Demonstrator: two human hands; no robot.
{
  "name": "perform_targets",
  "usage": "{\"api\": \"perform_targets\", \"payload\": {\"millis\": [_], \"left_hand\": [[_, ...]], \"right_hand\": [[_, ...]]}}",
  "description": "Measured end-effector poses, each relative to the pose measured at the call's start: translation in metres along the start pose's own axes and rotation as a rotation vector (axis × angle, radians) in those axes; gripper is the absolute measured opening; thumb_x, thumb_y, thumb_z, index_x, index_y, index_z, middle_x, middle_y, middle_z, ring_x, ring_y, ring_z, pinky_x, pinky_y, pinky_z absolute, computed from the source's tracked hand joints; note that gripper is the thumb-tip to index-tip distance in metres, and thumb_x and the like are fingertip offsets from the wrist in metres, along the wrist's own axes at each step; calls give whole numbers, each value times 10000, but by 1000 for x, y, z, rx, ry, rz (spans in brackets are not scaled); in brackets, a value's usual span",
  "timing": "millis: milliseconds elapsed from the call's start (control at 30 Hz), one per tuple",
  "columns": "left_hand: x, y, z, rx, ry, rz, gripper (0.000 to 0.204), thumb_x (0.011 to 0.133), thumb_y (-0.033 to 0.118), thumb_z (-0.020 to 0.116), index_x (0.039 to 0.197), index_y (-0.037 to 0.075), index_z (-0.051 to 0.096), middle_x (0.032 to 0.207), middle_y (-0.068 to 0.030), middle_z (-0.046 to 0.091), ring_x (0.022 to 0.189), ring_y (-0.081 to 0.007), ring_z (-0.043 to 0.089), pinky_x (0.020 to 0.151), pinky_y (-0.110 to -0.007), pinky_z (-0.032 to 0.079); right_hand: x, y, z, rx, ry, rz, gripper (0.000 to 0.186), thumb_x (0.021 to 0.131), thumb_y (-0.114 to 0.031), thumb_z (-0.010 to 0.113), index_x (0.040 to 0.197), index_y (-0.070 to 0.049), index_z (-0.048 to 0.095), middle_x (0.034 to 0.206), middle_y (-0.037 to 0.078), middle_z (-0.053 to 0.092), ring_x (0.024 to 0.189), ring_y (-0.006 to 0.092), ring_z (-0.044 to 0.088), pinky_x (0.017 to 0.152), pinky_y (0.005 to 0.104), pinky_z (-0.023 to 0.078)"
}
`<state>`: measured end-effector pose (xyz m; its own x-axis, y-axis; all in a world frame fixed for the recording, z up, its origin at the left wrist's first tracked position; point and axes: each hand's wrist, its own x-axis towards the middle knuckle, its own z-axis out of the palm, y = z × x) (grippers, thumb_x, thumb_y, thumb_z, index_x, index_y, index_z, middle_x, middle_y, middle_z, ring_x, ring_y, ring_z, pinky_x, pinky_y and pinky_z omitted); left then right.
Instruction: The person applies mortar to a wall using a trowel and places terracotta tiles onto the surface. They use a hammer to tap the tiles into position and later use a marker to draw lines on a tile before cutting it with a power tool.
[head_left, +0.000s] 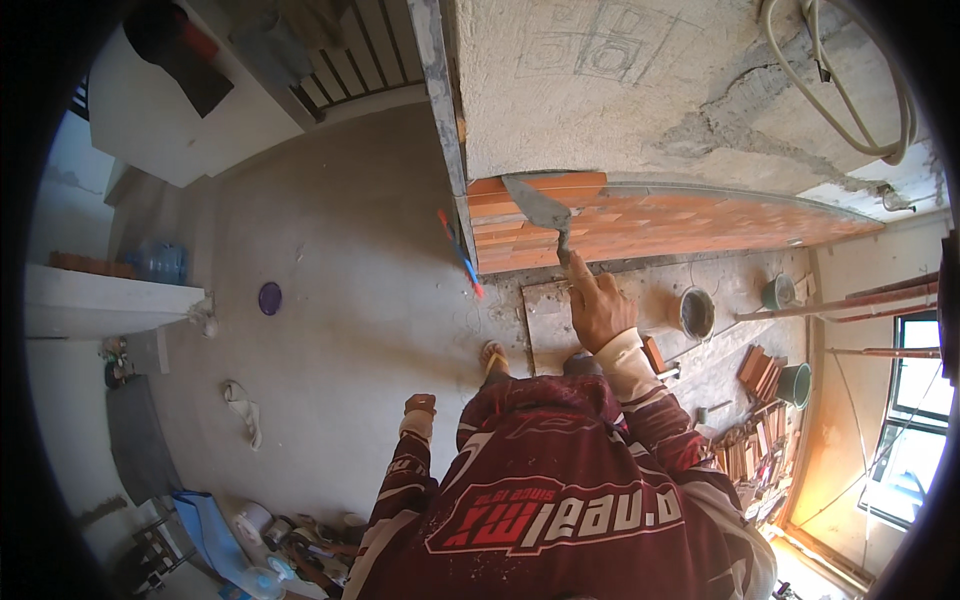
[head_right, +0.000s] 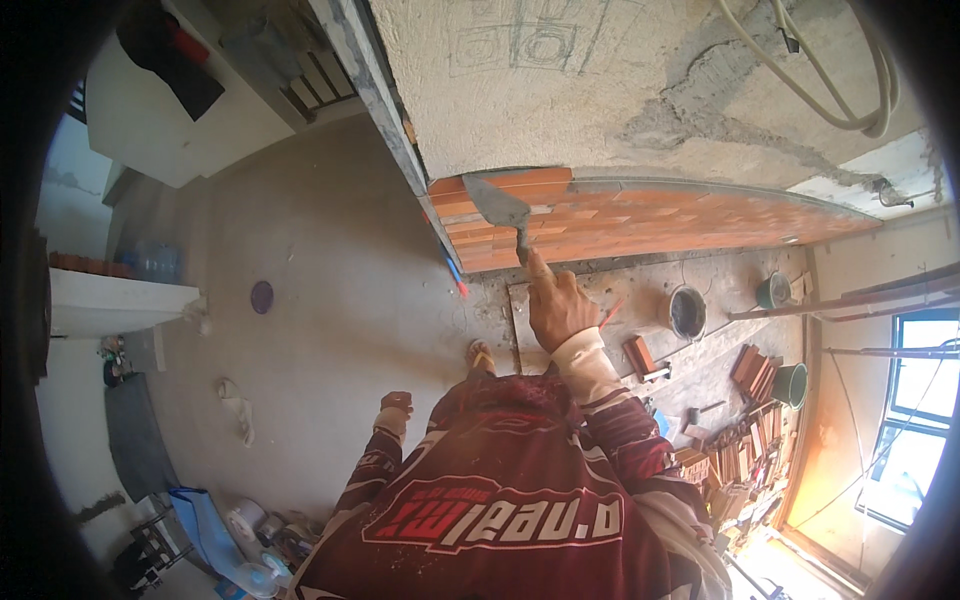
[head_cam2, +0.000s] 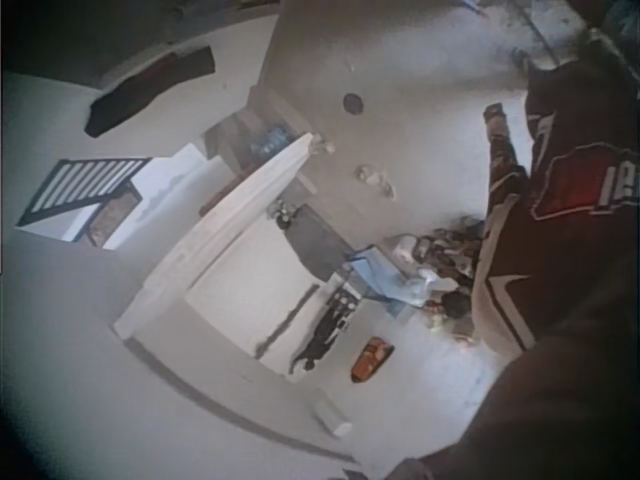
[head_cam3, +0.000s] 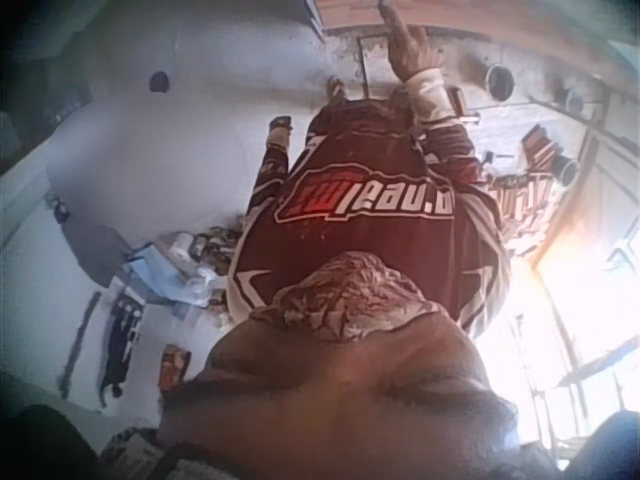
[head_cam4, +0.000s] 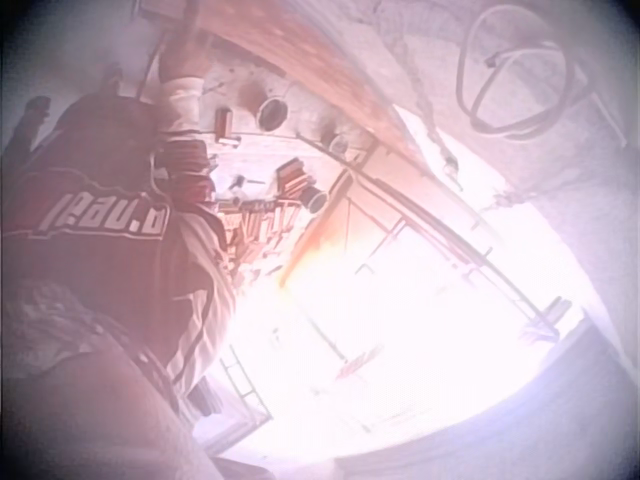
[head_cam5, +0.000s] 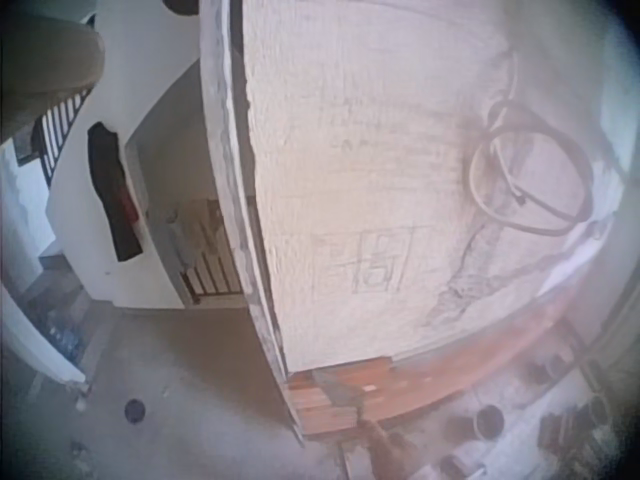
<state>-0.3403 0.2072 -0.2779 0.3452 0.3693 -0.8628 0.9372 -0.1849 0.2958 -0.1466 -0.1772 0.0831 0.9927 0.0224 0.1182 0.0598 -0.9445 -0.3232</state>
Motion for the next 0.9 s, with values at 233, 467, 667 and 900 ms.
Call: {"api": "perform_targets", "payload": {"millis": [233,467,667,900], "left_hand": [[-3,5,-2,-7,19,-8,131,883,140,615,974,111,705,865,-49,687,701,-208,671,527,-344,510],[-24,9,21,-11,28,-14,197,825,198,629,968,80,695,853,-53,678,696,-209,670,549,-351,527],[-33,15,41,-59,45,-26,192,814,202,646,957,82,692,830,-60,670,676,-200,659,533,-347,516],[6,-14,78,29,-99,-15,129,876,107,550,886,88,677,778,-52,665,641,-183,651,501,-369,506]], "right_hand": [[0,15,-7,-31,23,17,504,902,-286,603,1394,-300,494,859,110,609,691,347,634,585,473,504],[1,38,-9,-25,26,15,536,891,-275,616,1410,-300,482,861,102,608,706,339,633,589,469,499],[6,63,-20,10,-7,13,541,890,-272,617,1413,-296,481,884,109,607,733,343,635,613,464,505],[11,90,-34,39,-13,-37,530,897,-261,601,1409,-294,465,856,137,605,713,368,649,598,494,507]]}}
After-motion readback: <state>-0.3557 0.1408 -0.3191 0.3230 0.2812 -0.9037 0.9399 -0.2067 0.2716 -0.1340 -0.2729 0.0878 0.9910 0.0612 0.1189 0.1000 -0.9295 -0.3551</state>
